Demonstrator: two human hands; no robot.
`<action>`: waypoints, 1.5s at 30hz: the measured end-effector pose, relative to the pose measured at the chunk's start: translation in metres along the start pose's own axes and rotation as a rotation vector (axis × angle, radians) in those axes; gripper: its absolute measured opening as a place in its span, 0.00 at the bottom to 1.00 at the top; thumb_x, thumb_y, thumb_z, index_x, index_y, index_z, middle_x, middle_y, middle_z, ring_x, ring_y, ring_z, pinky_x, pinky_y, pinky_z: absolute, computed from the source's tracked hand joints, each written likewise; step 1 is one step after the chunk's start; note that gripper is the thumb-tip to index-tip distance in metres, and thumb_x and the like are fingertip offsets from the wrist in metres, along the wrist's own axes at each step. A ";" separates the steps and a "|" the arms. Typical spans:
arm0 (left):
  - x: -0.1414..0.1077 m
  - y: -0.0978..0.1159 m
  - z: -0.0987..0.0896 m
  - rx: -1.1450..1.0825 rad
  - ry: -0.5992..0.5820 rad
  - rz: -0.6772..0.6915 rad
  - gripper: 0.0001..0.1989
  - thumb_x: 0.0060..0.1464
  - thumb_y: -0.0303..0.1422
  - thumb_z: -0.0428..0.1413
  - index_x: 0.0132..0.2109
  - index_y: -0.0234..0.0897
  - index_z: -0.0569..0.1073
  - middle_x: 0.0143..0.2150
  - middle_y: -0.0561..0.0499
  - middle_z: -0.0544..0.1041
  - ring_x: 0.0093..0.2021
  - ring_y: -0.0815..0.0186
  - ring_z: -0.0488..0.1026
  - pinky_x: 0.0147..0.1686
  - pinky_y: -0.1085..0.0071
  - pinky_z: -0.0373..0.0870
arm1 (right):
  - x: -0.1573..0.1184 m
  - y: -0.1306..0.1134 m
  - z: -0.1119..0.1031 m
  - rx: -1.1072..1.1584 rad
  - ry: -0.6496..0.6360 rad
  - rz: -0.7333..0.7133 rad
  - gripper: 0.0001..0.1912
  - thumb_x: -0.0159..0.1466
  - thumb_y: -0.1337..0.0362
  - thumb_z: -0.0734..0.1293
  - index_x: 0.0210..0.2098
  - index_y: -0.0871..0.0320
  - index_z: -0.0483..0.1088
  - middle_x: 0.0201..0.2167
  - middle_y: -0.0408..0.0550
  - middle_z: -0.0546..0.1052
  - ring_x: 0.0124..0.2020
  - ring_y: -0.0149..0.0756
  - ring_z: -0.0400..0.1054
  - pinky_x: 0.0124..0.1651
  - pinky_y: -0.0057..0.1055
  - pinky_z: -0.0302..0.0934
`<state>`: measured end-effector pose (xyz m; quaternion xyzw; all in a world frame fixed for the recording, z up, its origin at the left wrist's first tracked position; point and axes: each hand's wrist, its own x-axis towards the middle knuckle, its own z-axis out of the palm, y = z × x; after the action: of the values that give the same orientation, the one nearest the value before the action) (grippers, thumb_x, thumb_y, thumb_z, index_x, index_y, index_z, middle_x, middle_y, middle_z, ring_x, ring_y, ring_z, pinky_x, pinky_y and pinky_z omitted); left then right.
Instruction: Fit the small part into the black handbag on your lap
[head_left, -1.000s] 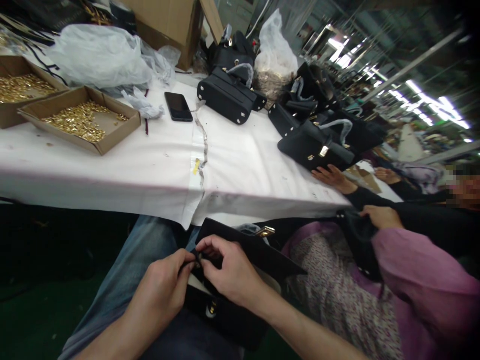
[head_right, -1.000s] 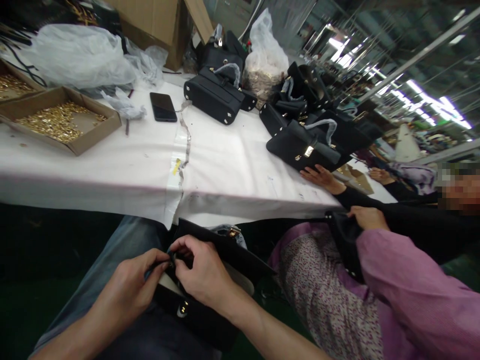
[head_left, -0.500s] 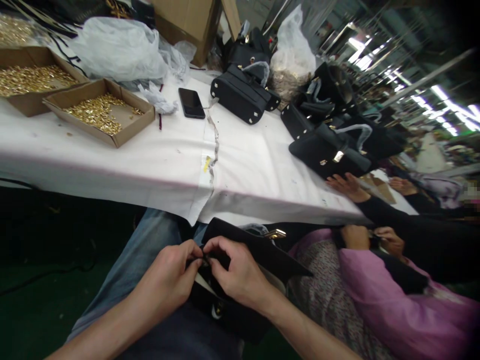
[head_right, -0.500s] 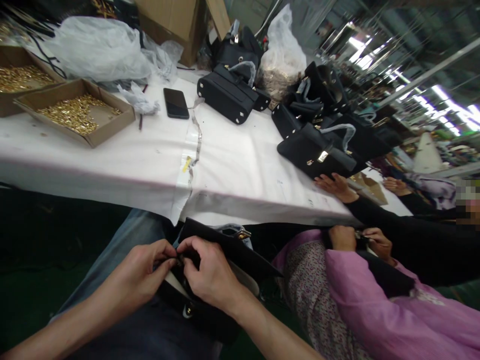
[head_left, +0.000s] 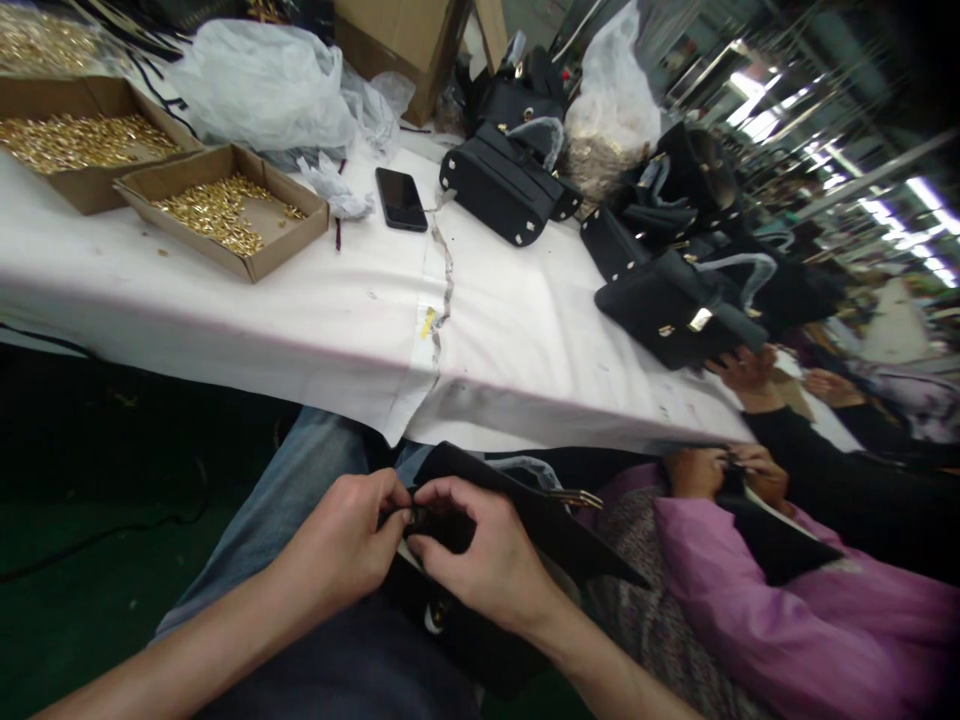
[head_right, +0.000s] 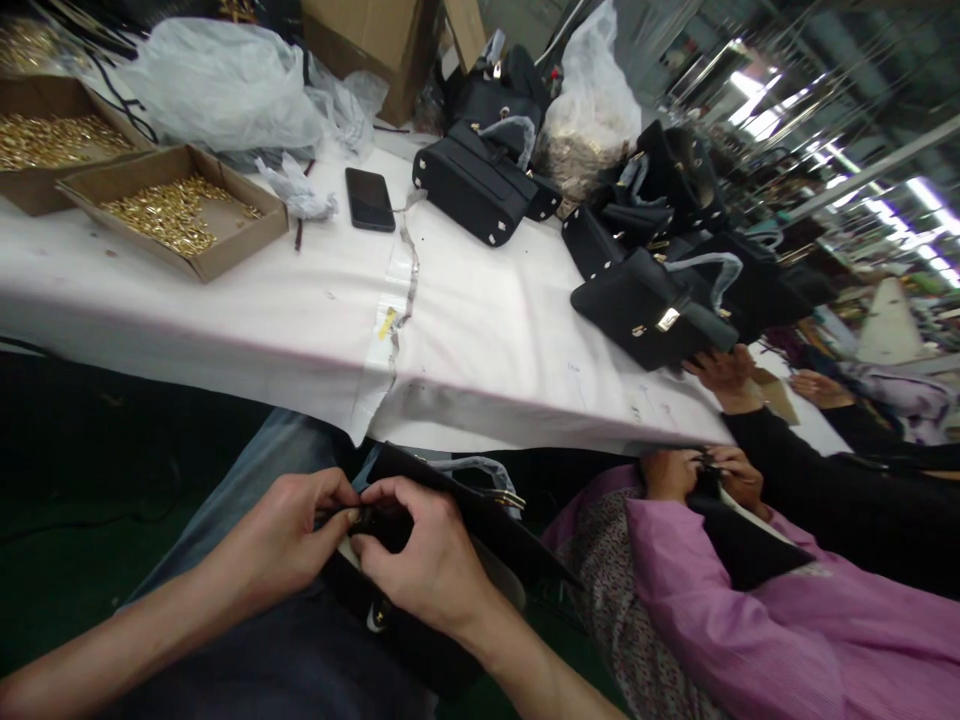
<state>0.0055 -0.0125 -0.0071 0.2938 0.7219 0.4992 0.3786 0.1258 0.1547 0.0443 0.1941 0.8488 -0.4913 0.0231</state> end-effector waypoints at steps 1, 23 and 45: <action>0.000 0.000 0.000 0.010 -0.003 -0.001 0.05 0.67 0.30 0.57 0.40 0.41 0.76 0.35 0.56 0.79 0.37 0.68 0.78 0.35 0.70 0.66 | 0.001 0.000 0.001 0.003 0.005 0.010 0.17 0.61 0.71 0.76 0.49 0.50 0.81 0.45 0.39 0.85 0.46 0.35 0.81 0.53 0.29 0.74; 0.003 0.003 -0.006 -0.076 -0.032 -0.036 0.05 0.63 0.34 0.58 0.41 0.42 0.79 0.34 0.56 0.81 0.35 0.64 0.80 0.35 0.69 0.73 | 0.009 -0.003 0.008 0.240 0.091 0.233 0.10 0.60 0.70 0.76 0.42 0.58 0.83 0.39 0.46 0.86 0.40 0.37 0.82 0.47 0.30 0.76; -0.021 -0.008 0.002 0.311 -0.031 0.175 0.11 0.75 0.35 0.47 0.48 0.42 0.74 0.39 0.52 0.79 0.38 0.63 0.80 0.38 0.62 0.63 | 0.008 -0.008 0.006 0.116 0.016 0.165 0.11 0.61 0.70 0.73 0.43 0.55 0.83 0.38 0.44 0.86 0.39 0.37 0.82 0.45 0.30 0.75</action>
<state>0.0181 -0.0306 -0.0093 0.4184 0.7559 0.4081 0.2949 0.1151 0.1482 0.0455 0.2682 0.8002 -0.5344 0.0452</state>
